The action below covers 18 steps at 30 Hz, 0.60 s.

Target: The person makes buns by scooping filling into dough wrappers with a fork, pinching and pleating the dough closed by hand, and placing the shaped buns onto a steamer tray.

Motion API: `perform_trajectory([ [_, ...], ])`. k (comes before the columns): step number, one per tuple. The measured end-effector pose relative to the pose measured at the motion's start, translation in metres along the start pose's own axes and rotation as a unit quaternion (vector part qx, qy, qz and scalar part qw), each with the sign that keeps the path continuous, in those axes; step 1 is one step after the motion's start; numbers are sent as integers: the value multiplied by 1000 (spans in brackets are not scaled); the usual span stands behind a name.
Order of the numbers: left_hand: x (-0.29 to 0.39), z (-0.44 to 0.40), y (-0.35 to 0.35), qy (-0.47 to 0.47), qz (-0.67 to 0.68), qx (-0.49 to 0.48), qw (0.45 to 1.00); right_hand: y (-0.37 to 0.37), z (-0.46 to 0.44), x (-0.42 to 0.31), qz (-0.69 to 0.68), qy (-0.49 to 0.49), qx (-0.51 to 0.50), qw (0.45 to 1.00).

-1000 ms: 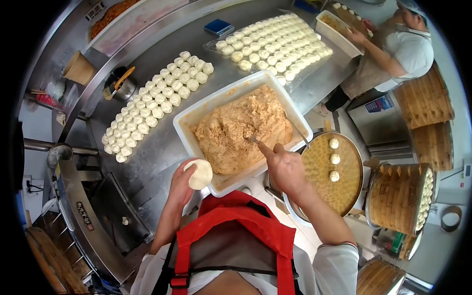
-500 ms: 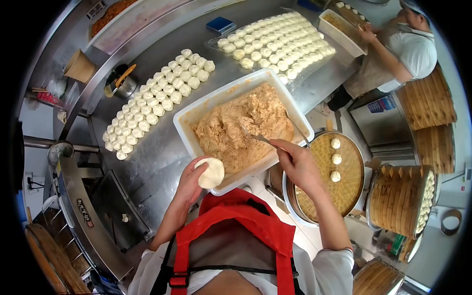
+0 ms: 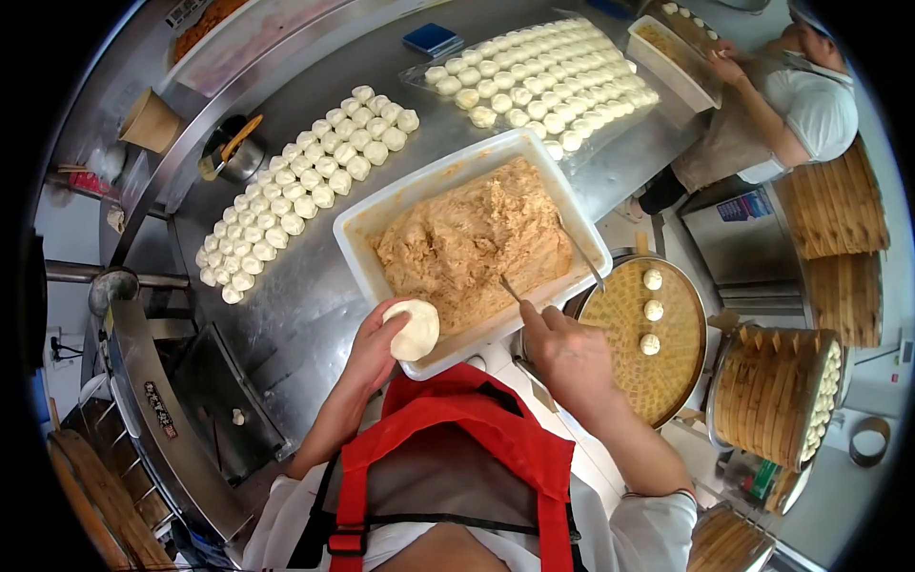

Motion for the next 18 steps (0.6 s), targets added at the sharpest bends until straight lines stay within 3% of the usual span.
perform_trajectory([
  [6,-4,-1,5,-1,7,8,1000,-19,-20,1,-57,-26,-28,998],
  [9,-8,-3,10,-1,3,6,1000,-39,-26,29,-255,-32,54,965],
  [12,-6,-4,10,-3,7,14,1000,-73,-23,53,-440,-218,-86,867],
  [18,4,-3,14,-23,1,40,999,-117,-9,60,-696,-319,-175,619],
])
Point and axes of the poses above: each hand's wrist, its own z-axis away from the middle knuckle, its own y-axis out of the back of the hand, x = y × z, the point moved 7 cm from there along -z, towards the middle knuckle, and after that the axes turned 3 degrees about -z, right-handed, at the moved point
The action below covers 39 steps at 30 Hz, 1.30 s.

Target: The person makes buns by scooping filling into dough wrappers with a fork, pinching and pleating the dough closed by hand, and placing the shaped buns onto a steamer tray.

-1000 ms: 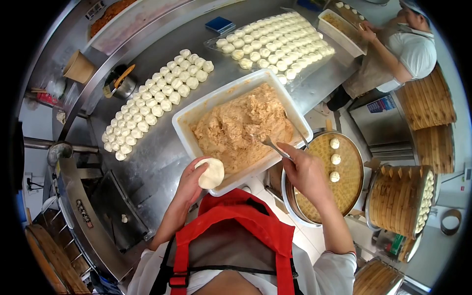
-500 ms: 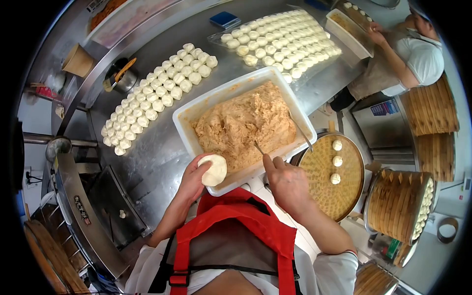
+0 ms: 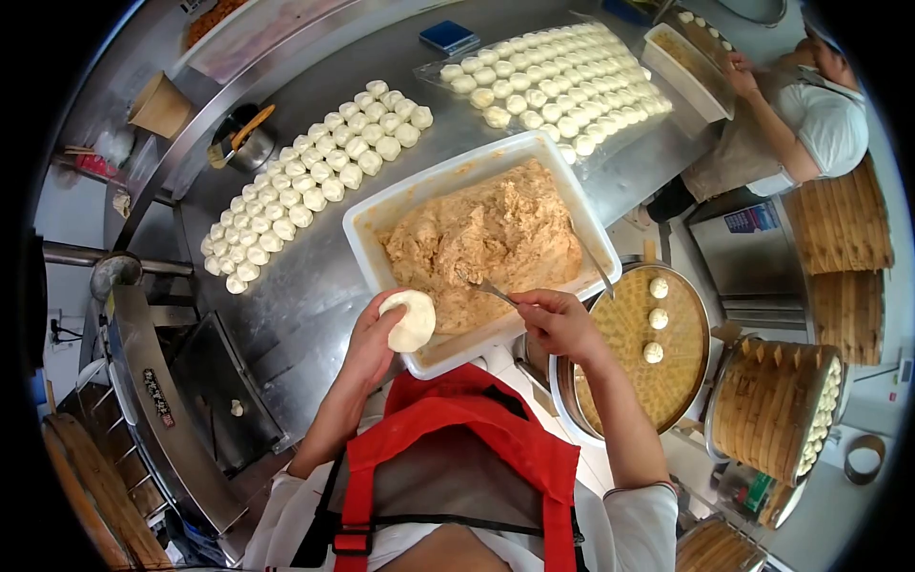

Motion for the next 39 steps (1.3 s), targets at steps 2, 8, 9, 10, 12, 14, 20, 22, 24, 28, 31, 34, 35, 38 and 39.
perform_trajectory([
  [2,1,0,-1,-7,5,-3,1000,-1,3,1,-42,-46,-13,998],
  [8,3,-7,-11,-19,-5,0,1000,-4,5,6,-121,-85,-46,988],
  [9,4,-9,-12,-24,-12,0,1000,-4,8,5,-120,-87,-37,988],
  [10,5,-10,-14,-25,-14,-1,1000,-2,11,-2,-56,-52,-17,997],
  [12,6,-11,-15,-28,-16,-1,999,-1,20,-17,73,17,22,997],
  [14,5,-12,-15,-28,-22,-5,999,-3,34,-36,269,180,82,943],
  [20,2,-10,-21,-7,-52,-8,999,-39,70,-77,534,292,168,776],
  [22,1,-10,-22,-5,-57,-12,998,-46,74,-80,594,331,184,710],
  [24,0,-10,-20,-6,-55,-13,998,-48,74,-81,639,329,210,663],
  [28,-8,-6,-18,-8,-36,-26,999,-47,68,-70,685,322,217,617],
  [31,-12,-3,-19,0,-40,-13,999,-51,67,-64,669,317,209,639],
  [34,-13,-6,-19,0,-67,-11,998,-52,65,-60,647,326,196,661],
  [35,-12,-7,-19,-6,-76,-10,997,-50,65,-60,644,324,196,664],
  [38,-15,-13,-17,-17,-107,-5,994,-52,66,-60,646,322,178,669],
  [39,-16,-14,-17,-19,-118,-5,993,-53,66,-61,649,321,170,669],
])
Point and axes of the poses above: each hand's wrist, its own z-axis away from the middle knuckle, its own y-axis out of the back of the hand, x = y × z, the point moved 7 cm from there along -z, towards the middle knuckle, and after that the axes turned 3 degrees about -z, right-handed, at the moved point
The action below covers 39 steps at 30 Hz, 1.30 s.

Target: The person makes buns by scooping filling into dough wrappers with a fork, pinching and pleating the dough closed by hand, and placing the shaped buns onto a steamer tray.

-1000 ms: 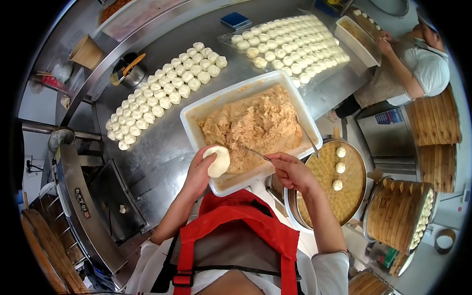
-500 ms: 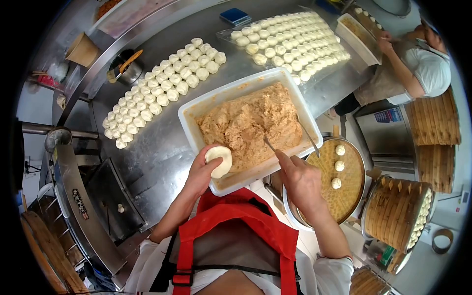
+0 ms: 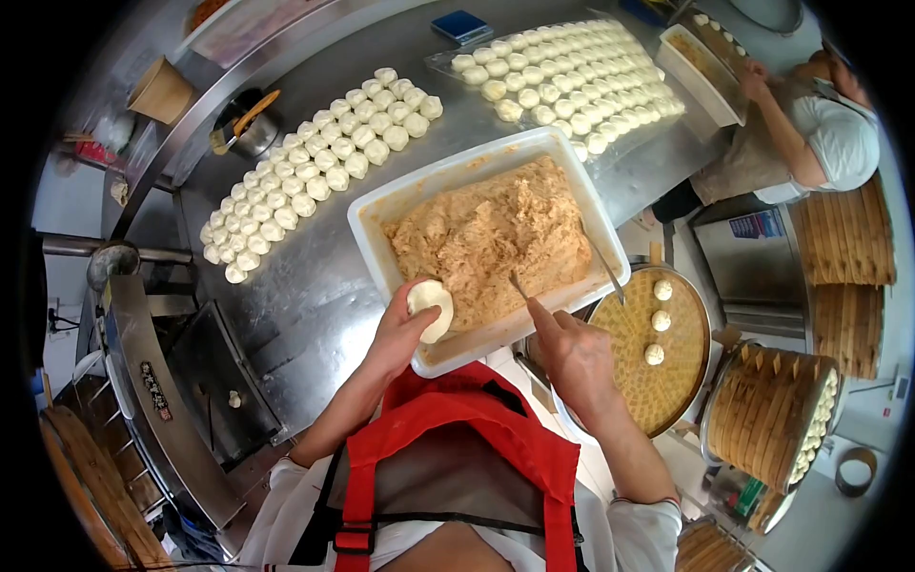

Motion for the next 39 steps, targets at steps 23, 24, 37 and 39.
perform_trajectory([
  [23,22,16,-7,-71,26,-13,997,3,8,-47,-38,82,-10,996],
  [24,26,16,-6,-86,-8,-5,996,5,8,-49,-32,88,-13,996],
  [37,18,8,-11,-13,320,-111,941,24,17,-39,-191,-53,-25,980],
  [39,24,9,-17,-19,367,-139,919,12,18,-37,-254,-85,-38,963],
])
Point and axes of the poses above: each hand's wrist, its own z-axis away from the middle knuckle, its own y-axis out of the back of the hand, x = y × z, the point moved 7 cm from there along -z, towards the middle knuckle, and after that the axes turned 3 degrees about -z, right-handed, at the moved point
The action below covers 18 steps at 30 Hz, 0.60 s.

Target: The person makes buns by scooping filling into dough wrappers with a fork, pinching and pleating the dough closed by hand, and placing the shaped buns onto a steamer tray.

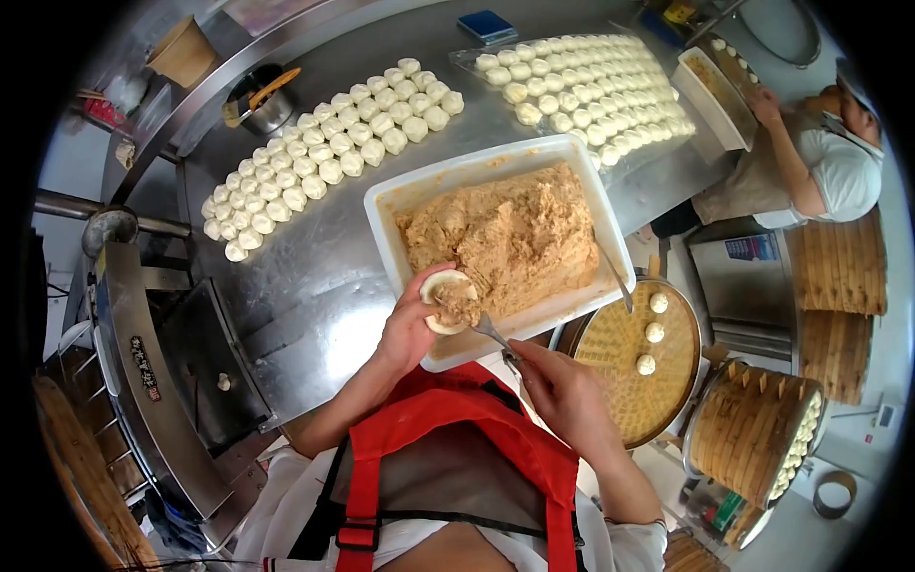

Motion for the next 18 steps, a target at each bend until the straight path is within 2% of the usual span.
perform_trajectory([
  [3,-3,3,-7,-70,-240,13,968,-17,1,11,-68,-104,-49,991],
  [6,-8,4,-10,-126,-270,27,954,-27,4,13,-105,-81,-21,991],
  [12,-7,6,-7,-128,-302,58,943,-29,6,17,-105,-94,-19,990],
  [18,7,2,0,-180,-349,86,916,-17,9,13,-54,-101,-49,992],
])
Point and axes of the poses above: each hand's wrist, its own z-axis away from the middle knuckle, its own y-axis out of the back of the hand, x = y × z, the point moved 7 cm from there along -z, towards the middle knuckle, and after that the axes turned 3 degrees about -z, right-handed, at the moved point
